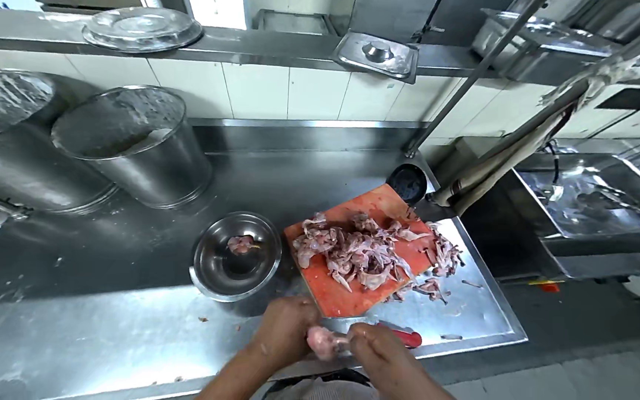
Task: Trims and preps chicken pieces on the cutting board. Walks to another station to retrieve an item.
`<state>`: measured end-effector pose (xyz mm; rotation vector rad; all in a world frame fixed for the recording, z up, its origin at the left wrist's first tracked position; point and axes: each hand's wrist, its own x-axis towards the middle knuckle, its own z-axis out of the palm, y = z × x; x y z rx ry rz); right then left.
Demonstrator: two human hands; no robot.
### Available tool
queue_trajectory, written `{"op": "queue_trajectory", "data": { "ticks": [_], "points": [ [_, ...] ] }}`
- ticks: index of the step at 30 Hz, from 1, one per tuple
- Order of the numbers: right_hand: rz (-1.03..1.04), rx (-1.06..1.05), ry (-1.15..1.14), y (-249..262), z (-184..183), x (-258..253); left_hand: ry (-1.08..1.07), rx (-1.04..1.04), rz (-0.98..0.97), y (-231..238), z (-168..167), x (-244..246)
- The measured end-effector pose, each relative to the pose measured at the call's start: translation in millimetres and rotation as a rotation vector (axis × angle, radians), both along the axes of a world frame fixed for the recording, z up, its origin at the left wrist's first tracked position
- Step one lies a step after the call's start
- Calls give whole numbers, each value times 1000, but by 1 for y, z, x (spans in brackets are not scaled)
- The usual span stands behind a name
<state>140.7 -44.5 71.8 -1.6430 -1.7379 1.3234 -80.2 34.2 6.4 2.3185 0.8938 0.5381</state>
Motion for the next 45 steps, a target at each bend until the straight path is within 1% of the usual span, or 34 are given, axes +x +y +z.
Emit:
{"op": "queue_trajectory", "data": {
  "ticks": [3, 4, 5, 7, 8, 10, 11, 12, 13, 15, 17, 20, 23, 25, 27, 28, 30, 32, 33, 34, 36, 38, 39, 40, 42, 43, 45],
  "points": [
    [-64, 25, 12, 18, -4, 7, 200, -187, -29, 23, 16, -3],
    [-82, 54, -2, 23, -3, 8, 204, -244, -57, 27, 23, -5],
    [-85, 83, -31, 26, -2, 8, 139, -274, -88, 27, 27, -6],
    [-61, 126, -102, 31, 0, 5, -69, -264, -130, 20, 30, 4],
    [-40, 146, -140, 32, 0, 2, -108, -226, -123, 15, 28, 13],
    [-8, 199, -207, 29, -2, -7, -6, -153, -68, 11, 23, 28],
    [-12, 239, -221, 26, -5, -11, 42, -153, -51, 11, 23, 31],
    [-26, 275, -211, 24, -8, -13, 52, -154, -32, 10, 22, 31],
    [-46, 292, -178, 21, -11, -15, 16, -134, -5, 8, 18, 31],
    [-93, 239, -51, 13, -13, -16, -97, -83, 67, 0, 9, 30],
    [-175, 97, 129, 7, -17, -18, -211, -92, 142, -8, -2, 29],
    [-307, -221, 432, 7, -12, -19, -361, -215, 203, -14, -21, 23],
    [-306, -416, 552, 14, -10, -24, -381, -355, 226, -13, -27, 14],
    [-289, -446, 596, 20, -17, -30, -416, -462, 256, -10, -31, 3],
    [-265, -397, 606, 32, -19, -40, -425, -486, 329, -8, -47, -17],
    [-238, -357, 592, 41, -17, -46, -388, -493, 391, -9, -55, -30],
    [-151, -289, 544, 66, -11, -63, -306, -543, 512, -15, -63, -53],
    [-32, -274, 453, 95, -14, -82, -260, -567, 667, -26, -68, -72],
    [29, -259, 345, 111, -25, -88, -237, -565, 742, -32, -71, -80],
    [73, -219, 183, 125, -42, -92, -220, -564, 805, -38, -73, -86],
    [72, -71, -186, 145, -79, -84, -208, -581, 876, -53, -73, -96],
    [33, 69, -472, 160, -97, -70, -220, -596, 888, -64, -71, -101],
    [46, 95, -580, 168, -100, -64, -224, -604, 884, -68, -72, -100],
    [100, 101, -657, 172, -107, -59, -224, -620, 875, -74, -73, -96],
    [229, 88, -744, 172, -127, -53, -212, -657, 833, -81, -70, -86],
    [257, 83, -756, 169, -135, -52, -205, -667, 793, -80, -67, -81],
    [239, 77, -754, 162, -143, -46, -200, -670, 686, -76, -67, -70]
  ]
}}
